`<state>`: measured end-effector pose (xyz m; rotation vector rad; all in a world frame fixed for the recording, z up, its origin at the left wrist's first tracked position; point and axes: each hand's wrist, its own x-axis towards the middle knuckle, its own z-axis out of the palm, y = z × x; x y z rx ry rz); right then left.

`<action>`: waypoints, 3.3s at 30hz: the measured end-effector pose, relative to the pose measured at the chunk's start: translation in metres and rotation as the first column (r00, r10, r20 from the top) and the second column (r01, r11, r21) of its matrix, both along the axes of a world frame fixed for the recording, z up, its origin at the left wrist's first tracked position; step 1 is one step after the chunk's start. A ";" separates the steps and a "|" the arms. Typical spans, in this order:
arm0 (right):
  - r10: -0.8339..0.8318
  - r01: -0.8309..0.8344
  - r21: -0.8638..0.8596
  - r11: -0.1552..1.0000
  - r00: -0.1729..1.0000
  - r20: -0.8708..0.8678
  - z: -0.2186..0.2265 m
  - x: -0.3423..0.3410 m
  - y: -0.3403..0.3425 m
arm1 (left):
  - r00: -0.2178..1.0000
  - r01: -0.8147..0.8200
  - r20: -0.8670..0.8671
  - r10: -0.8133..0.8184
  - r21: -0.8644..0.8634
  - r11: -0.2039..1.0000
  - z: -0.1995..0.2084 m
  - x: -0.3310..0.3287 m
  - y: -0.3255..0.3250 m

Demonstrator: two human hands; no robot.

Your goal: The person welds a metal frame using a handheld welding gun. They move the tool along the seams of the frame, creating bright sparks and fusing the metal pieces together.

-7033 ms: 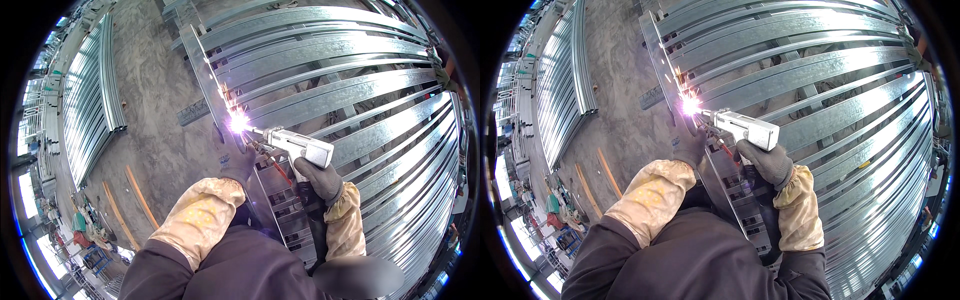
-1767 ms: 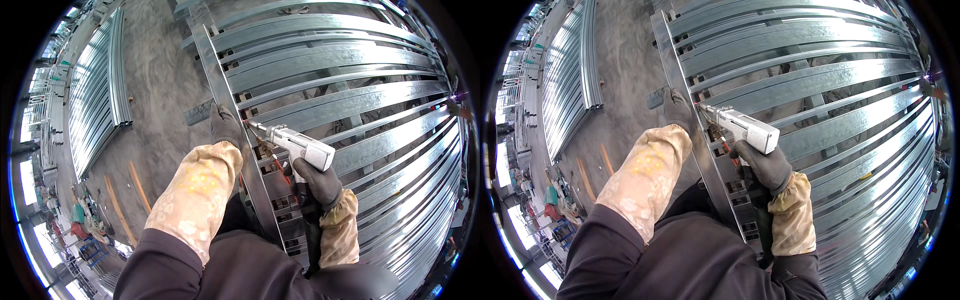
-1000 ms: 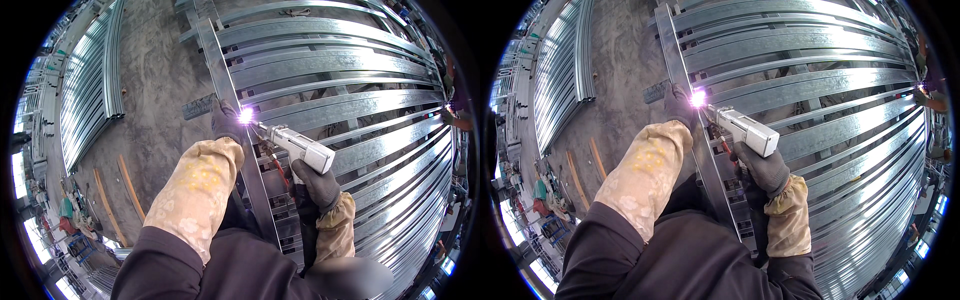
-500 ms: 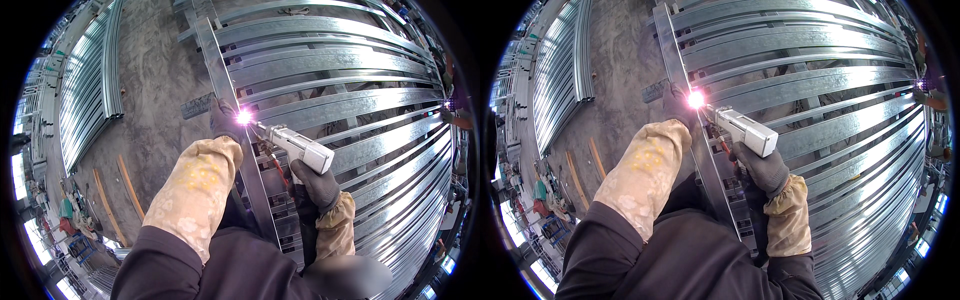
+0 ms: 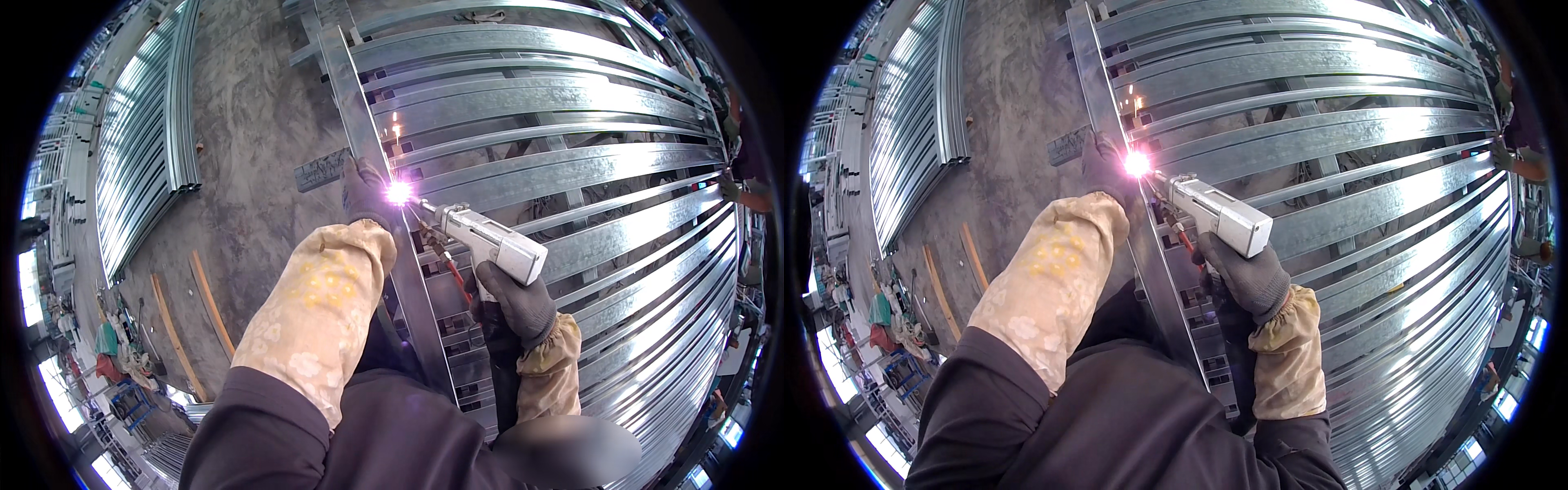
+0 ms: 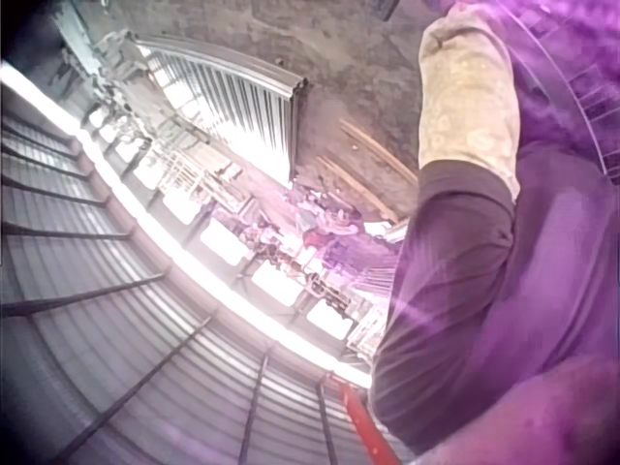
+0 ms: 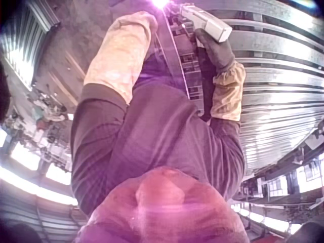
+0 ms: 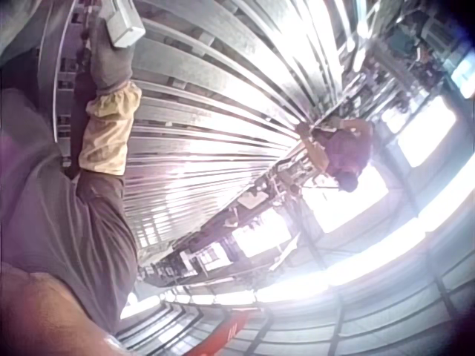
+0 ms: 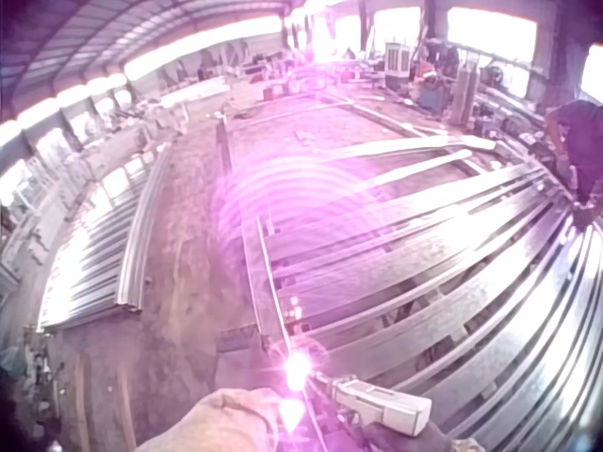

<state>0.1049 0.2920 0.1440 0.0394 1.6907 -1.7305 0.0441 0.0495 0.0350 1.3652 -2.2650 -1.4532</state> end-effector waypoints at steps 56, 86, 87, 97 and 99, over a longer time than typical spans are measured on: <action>0.062 -0.071 0.086 0.994 0.994 0.095 0.012 0.011 0.010 | 0.997 -0.008 -0.075 -0.009 -0.225 0.974 -0.039 -0.001 -0.009; 0.053 -0.059 0.068 0.996 0.994 0.091 0.016 0.017 0.013 | 0.989 0.025 -0.134 -0.066 -0.288 0.957 -0.029 0.003 -0.006; 0.052 -0.059 0.077 0.995 0.995 0.090 0.017 0.017 0.014 | 0.990 0.028 -0.127 -0.066 -0.279 0.960 -0.025 0.003 -0.003; 0.057 -0.065 0.056 0.996 0.991 0.123 0.019 0.018 0.015 | 0.995 0.029 -0.086 -0.053 -0.257 0.966 -0.030 0.002 -0.005; 0.036 -0.042 0.042 0.998 0.990 0.134 0.018 0.019 0.015 | 0.994 0.028 -0.092 -0.055 -0.277 0.960 -0.030 0.002 -0.004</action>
